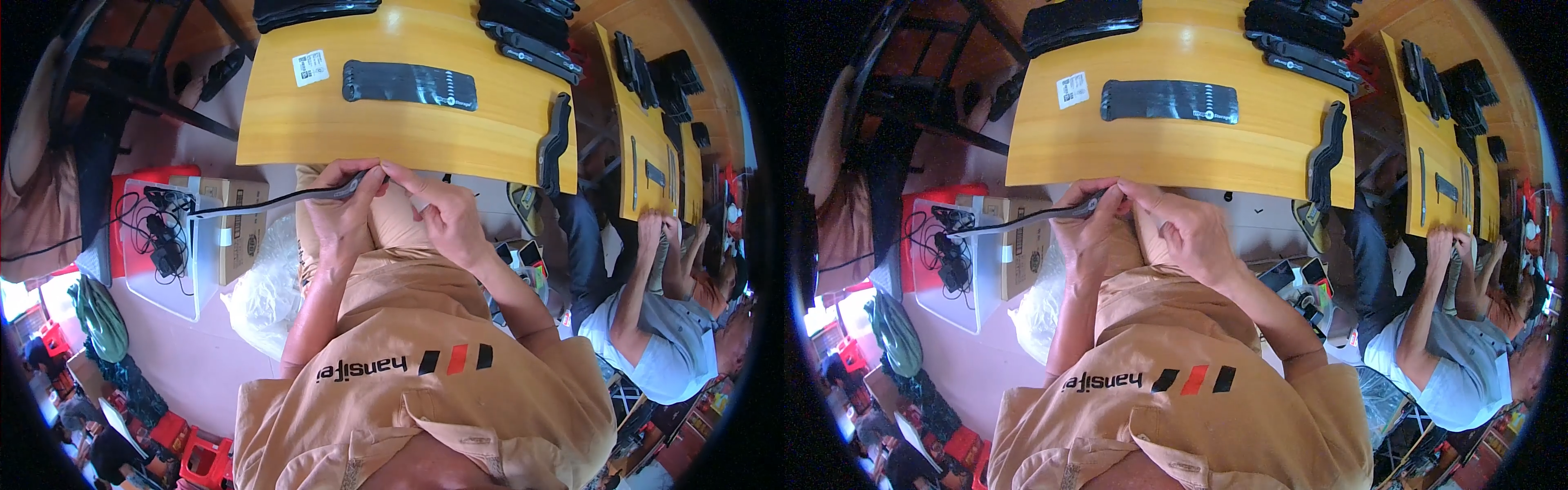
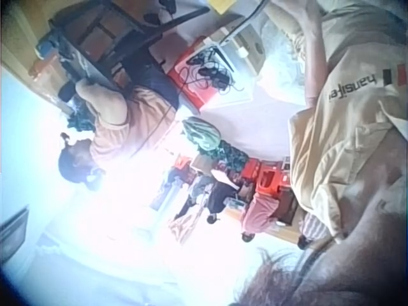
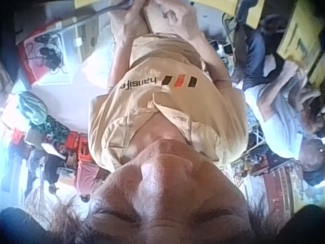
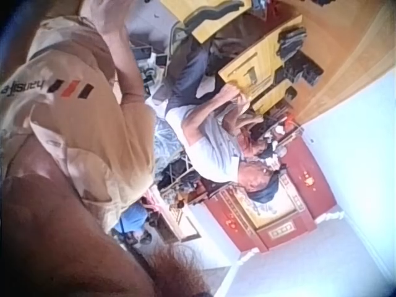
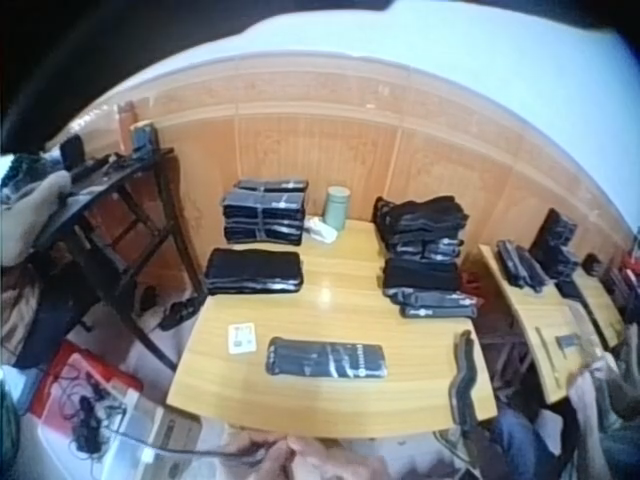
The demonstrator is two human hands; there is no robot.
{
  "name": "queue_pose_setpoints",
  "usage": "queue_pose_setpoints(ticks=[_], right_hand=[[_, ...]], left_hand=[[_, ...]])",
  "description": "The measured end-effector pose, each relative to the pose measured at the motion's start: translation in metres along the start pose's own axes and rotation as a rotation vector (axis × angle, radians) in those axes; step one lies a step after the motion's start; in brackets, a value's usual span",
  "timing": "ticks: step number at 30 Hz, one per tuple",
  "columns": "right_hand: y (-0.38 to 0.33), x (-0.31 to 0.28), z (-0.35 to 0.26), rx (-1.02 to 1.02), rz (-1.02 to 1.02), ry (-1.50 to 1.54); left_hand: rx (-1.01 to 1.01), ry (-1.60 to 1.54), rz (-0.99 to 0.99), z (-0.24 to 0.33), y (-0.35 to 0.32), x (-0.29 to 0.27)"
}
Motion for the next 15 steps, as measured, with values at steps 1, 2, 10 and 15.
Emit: queue_pose_setpoints(ticks=[1,2,10,15], right_hand=[[0.001,0.000,-0.004,-0.001,-0.002,0.003],[-0.002,0.004,0.002,0.354,-0.045,0.363],[-0.025,0.019,0.014,0.482,0.055,0.447],[-0.020,0.003,0.022,0.330,-0.137,0.038]], left_hand=[[0.001,0.001,0.003,0.001,0.000,0.000],[0.022,0.021,0.001,0.005,-0.001,0.002],[-0.134,0.024,-0.055,-0.016,0.003,-0.006],[-0.239,0.097,-0.185,-0.021,0.009,-0.009]])
Point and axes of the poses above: each hand's wrist, its own y-axis towards the middle knuckle, its own x-axis out of the palm, z = x × y, the point moved 5 cm from there along y, towards the middle knuckle, and after that the axes turned 7 degrees about z, right-handed, at the moved point
